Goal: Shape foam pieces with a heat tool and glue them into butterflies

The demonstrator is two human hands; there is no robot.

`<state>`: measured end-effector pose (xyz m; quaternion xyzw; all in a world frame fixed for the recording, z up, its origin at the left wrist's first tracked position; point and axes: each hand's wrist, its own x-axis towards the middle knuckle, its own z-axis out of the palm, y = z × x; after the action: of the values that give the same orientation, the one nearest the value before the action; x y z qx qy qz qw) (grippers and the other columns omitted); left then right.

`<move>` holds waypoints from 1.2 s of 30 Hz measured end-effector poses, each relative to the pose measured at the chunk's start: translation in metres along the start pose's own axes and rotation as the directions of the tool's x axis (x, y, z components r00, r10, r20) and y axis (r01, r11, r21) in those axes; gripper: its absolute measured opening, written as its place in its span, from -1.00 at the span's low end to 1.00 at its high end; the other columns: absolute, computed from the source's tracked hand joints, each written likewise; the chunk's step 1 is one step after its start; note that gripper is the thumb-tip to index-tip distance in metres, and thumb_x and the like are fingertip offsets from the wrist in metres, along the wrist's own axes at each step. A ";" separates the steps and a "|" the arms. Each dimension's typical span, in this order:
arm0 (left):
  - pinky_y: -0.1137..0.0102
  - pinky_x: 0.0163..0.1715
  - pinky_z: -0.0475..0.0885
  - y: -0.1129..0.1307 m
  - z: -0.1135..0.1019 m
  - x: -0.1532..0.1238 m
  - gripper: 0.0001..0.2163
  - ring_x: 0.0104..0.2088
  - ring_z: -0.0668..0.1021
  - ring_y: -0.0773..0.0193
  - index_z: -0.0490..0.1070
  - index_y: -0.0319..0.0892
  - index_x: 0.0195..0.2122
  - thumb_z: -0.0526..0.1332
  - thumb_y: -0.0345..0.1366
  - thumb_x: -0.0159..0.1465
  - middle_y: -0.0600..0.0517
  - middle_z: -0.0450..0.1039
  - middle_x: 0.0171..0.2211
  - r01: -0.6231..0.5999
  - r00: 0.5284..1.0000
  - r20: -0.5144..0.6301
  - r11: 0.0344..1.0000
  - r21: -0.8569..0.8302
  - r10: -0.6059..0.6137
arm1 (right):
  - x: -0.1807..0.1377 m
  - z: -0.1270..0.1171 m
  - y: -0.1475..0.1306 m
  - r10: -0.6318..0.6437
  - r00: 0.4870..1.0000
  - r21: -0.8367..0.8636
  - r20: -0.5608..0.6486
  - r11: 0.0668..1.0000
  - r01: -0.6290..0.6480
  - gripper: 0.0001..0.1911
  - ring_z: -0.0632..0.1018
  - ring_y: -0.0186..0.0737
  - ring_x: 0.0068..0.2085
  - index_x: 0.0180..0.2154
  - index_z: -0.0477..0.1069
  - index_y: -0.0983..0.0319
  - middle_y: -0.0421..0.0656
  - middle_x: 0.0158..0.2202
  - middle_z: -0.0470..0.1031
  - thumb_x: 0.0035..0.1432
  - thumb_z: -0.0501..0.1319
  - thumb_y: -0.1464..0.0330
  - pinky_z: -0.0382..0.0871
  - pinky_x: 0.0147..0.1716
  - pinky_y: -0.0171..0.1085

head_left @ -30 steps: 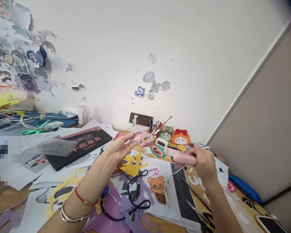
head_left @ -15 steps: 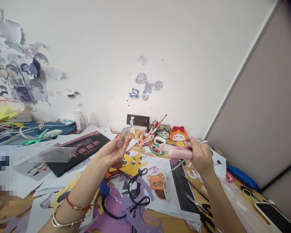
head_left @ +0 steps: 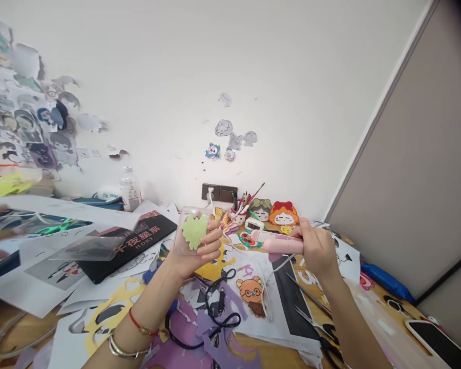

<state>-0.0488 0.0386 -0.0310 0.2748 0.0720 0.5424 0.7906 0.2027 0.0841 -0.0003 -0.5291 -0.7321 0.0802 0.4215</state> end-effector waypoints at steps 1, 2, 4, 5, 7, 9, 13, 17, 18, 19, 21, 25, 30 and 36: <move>0.54 -0.73 0.03 0.000 0.000 0.000 -0.69 -0.74 -0.01 0.50 0.14 -0.20 -0.51 -0.14 -0.16 0.30 0.20 -0.07 -0.67 0.015 1.000 0.016 1.000 0.017 -0.015 | 0.000 0.000 0.001 0.007 1.000 0.000 0.001 1.000 -0.007 -0.34 0.42 -0.19 -0.49 -0.70 0.41 0.18 -0.15 -0.62 0.47 0.21 -0.23 0.12 0.12 -0.41 -0.23; 0.54 -0.73 0.01 0.000 0.000 0.000 -0.67 -0.74 -0.04 0.50 0.13 -0.19 -0.51 -0.16 -0.13 0.31 0.20 -0.07 -0.67 0.026 0.999 0.031 0.999 0.033 -0.027 | 0.001 0.001 0.001 0.012 1.000 0.001 0.003 1.000 -0.012 -0.34 0.41 -0.19 -0.49 -0.71 0.40 0.18 -0.15 -0.63 0.47 0.21 -0.23 0.12 0.12 -0.41 -0.23; 0.53 -0.75 -0.03 -0.001 -0.001 0.000 -0.65 -0.75 -0.09 0.49 0.12 -0.18 -0.51 -0.21 -0.12 0.31 0.20 -0.08 -0.68 0.038 0.997 0.059 0.998 0.059 -0.041 | 0.001 0.002 0.004 0.018 1.000 0.006 0.011 1.000 -0.019 -0.35 0.41 -0.19 -0.50 -0.70 0.40 0.18 -0.16 -0.63 0.46 0.21 -0.23 0.12 0.12 -0.41 -0.23; 0.53 -0.75 -0.05 -0.001 -0.002 0.000 -0.64 -0.75 -0.11 0.49 0.13 -0.17 -0.51 -0.22 -0.11 0.31 0.20 -0.08 -0.69 0.041 0.996 0.072 0.997 0.069 -0.046 | 0.002 0.002 0.005 0.016 1.000 0.007 0.017 1.000 -0.016 -0.36 0.41 -0.19 -0.50 -0.69 0.40 0.18 -0.16 -0.63 0.46 0.21 -0.22 0.12 0.12 -0.40 -0.23; 0.53 -0.77 -0.08 -0.002 -0.003 0.000 -0.65 -0.77 -0.14 0.50 0.17 -0.17 -0.48 -0.21 -0.11 0.31 0.22 -0.09 -0.71 0.050 0.993 0.100 0.995 0.088 -0.059 | 0.003 0.003 0.006 0.003 1.000 0.005 0.026 1.000 -0.004 -0.37 0.41 -0.19 -0.50 -0.66 0.43 0.18 -0.16 -0.62 0.47 0.21 -0.22 0.12 0.13 -0.41 -0.24; 0.53 -0.78 -0.10 -0.003 -0.003 0.000 -0.68 -0.78 -0.15 0.51 0.20 -0.17 -0.46 -0.16 -0.12 0.30 0.23 -0.10 -0.72 0.054 0.990 0.123 0.993 0.100 -0.067 | 0.003 0.004 0.007 -0.011 0.999 -0.003 0.032 1.000 0.011 -0.36 0.42 -0.19 -0.50 -0.66 0.44 0.18 -0.16 -0.62 0.47 0.22 -0.21 0.13 0.15 -0.41 -0.25; 0.54 -0.75 -0.05 -0.006 -0.002 -0.001 -0.82 -0.77 -0.10 0.53 0.22 -0.18 -0.44 0.03 -0.19 0.21 0.23 -0.06 -0.70 0.014 0.991 0.130 0.996 0.089 -0.025 | 0.004 0.004 0.007 -0.017 1.000 -0.013 0.025 1.000 0.017 -0.36 0.42 -0.21 -0.51 -0.66 0.45 0.18 -0.17 -0.62 0.47 0.22 -0.21 0.13 0.16 -0.43 -0.26; 0.55 -0.68 0.08 -0.010 -0.004 0.004 -0.79 -0.69 0.08 0.51 0.22 -0.20 -0.43 0.13 -0.16 0.18 0.19 0.04 -0.61 -0.065 0.994 0.085 0.998 0.023 0.062 | 0.004 0.004 0.008 -0.010 1.000 -0.006 0.027 1.000 0.010 -0.37 0.42 -0.22 -0.49 -0.66 0.45 0.17 -0.19 -0.61 0.47 0.23 -0.21 0.15 0.15 -0.42 -0.27; 0.55 -0.67 0.11 -0.012 -0.006 0.006 -0.77 -0.67 0.11 0.50 0.23 -0.21 -0.42 0.13 -0.14 0.20 0.19 0.07 -0.60 -0.082 0.994 0.069 0.997 0.001 0.082 | 0.004 0.005 0.008 -0.008 1.000 -0.006 0.030 1.000 0.009 -0.37 0.42 -0.22 -0.49 -0.67 0.44 0.17 -0.19 -0.62 0.47 0.23 -0.21 0.16 0.15 -0.41 -0.27; 0.55 -0.67 0.13 -0.013 -0.008 0.008 -0.76 -0.66 0.14 0.50 0.25 -0.22 -0.42 0.11 -0.13 0.22 0.18 0.09 -0.58 -0.098 0.994 0.050 0.995 -0.020 0.099 | 0.004 0.005 0.009 -0.008 0.999 -0.006 0.032 1.000 0.009 -0.37 0.42 -0.22 -0.50 -0.68 0.43 0.17 -0.19 -0.62 0.47 0.23 -0.21 0.16 0.15 -0.42 -0.27; 0.54 -0.65 0.18 -0.016 -0.014 0.011 -0.77 -0.65 0.18 0.50 0.27 -0.24 -0.41 0.09 -0.16 0.27 0.18 0.14 -0.57 -0.122 0.992 0.006 0.991 -0.057 0.123 | 0.004 0.005 0.009 -0.010 0.999 -0.005 0.030 1.000 0.010 -0.36 0.42 -0.23 -0.50 -0.68 0.43 0.17 -0.19 -0.62 0.47 0.23 -0.21 0.15 0.15 -0.42 -0.26; 0.54 -0.65 0.23 -0.021 -0.026 0.017 -0.79 -0.64 0.24 0.50 0.29 -0.25 -0.39 0.09 -0.21 0.28 0.17 0.20 -0.56 -0.157 0.986 -0.067 0.983 -0.098 0.151 | 0.004 0.002 0.010 -0.015 1.000 -0.001 0.026 1.000 0.015 -0.35 0.43 -0.20 -0.48 -0.66 0.45 0.17 -0.17 -0.62 0.48 0.24 -0.21 0.13 0.16 -0.42 -0.26; 0.55 -0.65 0.22 -0.026 -0.023 0.017 -0.77 -0.64 0.24 0.51 0.29 -0.25 -0.41 0.09 -0.18 0.28 0.17 0.21 -0.55 -0.156 0.987 -0.056 0.985 -0.078 0.152 | 0.005 0.000 0.010 0.000 1.000 -0.020 0.005 1.000 0.001 -0.36 0.44 -0.19 -0.48 -0.65 0.46 0.17 -0.17 -0.62 0.48 0.22 -0.22 0.13 0.16 -0.42 -0.25; 0.56 -0.74 0.04 -0.034 -0.001 0.014 -0.65 -0.72 0.06 0.53 0.16 -0.21 -0.58 0.07 -0.11 0.27 0.22 0.08 -0.66 -0.025 1.000 0.012 1.000 0.018 0.025 | 0.006 0.007 0.007 -0.040 0.999 -0.049 0.005 0.998 0.040 -0.37 0.46 -0.20 -0.49 -0.66 0.44 0.19 -0.15 -0.57 0.52 0.22 -0.20 0.14 0.17 -0.42 -0.25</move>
<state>-0.0159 0.0433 -0.0468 0.2861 0.0690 0.5499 0.7817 0.2025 0.0940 -0.0053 -0.5242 -0.7452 0.0548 0.4084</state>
